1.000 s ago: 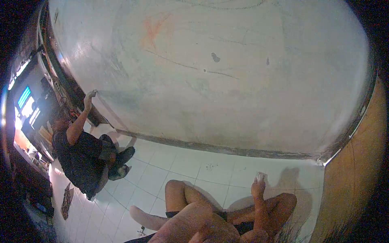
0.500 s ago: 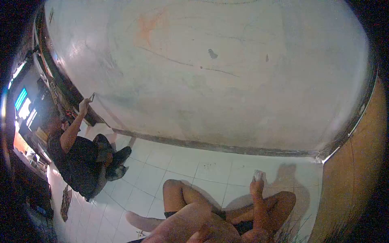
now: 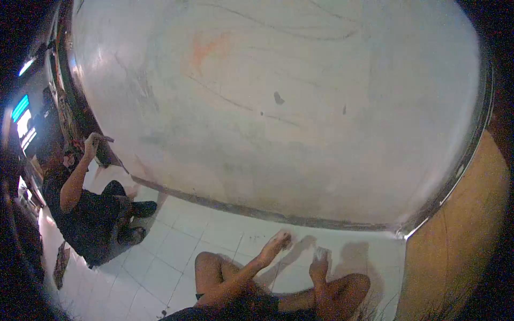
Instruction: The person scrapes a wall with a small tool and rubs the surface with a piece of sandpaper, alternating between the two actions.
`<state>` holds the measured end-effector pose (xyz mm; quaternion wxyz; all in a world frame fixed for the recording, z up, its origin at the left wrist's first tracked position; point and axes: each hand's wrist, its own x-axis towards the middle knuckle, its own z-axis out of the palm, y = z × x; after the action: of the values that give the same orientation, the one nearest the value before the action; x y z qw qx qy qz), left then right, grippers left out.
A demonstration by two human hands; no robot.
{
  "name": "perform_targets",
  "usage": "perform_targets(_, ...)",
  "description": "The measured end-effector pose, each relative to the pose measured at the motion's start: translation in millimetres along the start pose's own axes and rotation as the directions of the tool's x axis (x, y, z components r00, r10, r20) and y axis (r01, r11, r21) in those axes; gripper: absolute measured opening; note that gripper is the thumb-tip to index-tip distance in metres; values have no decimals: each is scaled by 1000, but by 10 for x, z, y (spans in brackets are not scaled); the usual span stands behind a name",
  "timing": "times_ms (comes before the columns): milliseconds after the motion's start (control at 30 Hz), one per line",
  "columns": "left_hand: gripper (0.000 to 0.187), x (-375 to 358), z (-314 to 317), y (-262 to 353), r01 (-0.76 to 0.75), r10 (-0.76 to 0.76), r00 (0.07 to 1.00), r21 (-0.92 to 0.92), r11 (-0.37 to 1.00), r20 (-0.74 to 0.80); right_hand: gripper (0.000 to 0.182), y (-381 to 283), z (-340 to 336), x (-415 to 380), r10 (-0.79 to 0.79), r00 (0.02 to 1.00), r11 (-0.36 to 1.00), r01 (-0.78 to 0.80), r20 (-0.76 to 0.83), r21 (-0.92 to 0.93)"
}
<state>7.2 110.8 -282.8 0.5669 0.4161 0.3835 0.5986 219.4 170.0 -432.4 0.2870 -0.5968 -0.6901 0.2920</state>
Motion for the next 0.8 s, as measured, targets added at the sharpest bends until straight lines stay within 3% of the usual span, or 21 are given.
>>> perform_targets(33, 49, -123, -292, -199, 102, -98, 994, 141, 985, -37, 64, -216, -166, -71, 9, 1000, 999, -10, 23, 30)
perform_targets(100, 36, -378, -704, -680, 77, -44, 979, 160, 984, -198, 63, -503, -314, -13, -43, 999, 992, 39, 26, 117)
perform_targets(167, 22, -508, -1196, -1514, 10, -21, 921, -32, 999, -389, 61, -701, -387, 114, -157, 988, 965, 156, -16, 209)
perform_targets(267, 13, -508, -936, -1003, -13, 156, 828, 260, 966, -539, 55, -1208, -464, 540, -480, 857, 869, 493, -187, 30)
perform_targets(300, 12, -461, -906, -925, 53, 75, 857, 231, 971, -510, 52, -1503, -541, 637, -495, 848, 859, 510, -188, 43)
perform_targets(400, 13, -346, -796, -849, 84, 78, 887, 325, 942, -456, 48, -2764, -886, 684, -573, 801, 800, 592, -174, 94)
perform_targets(433, 13, -247, -797, -1097, 63, -52, 871, 6, 998, -488, 49, -2921, -837, 849, -711, 663, 666, 742, -232, 77)
perform_targets(467, 14, -201, -809, -1246, 67, -99, 894, -90, 994, -437, 51, -3070, -780, 1009, -820, 497, 505, 862, -283, 49)
perform_targets(533, 15, -154, -852, -1391, 96, -183, 929, -270, 958, -321, 34, -3713, -910, 1047, -912, 238, 321, 921, -335, -220)
perform_targets(600, 16, -173, -841, -1306, 135, -170, 939, -136, 982, -299, 37, -3925, -779, 1401, -953, 187, 264, 897, -237, -355)
perform_targets(667, 16, -178, -874, -1217, 179, -165, 949, 27, 984, -270, 40, -4464, -811, 1432, -964, 119, 213, 880, -237, -424)
perform_targets(800, 16, -182, -946, -1311, 155, -165, 924, -58, 986, -346, 49, -4597, -722, 1597, -977, 95, 181, 843, -191, -507)
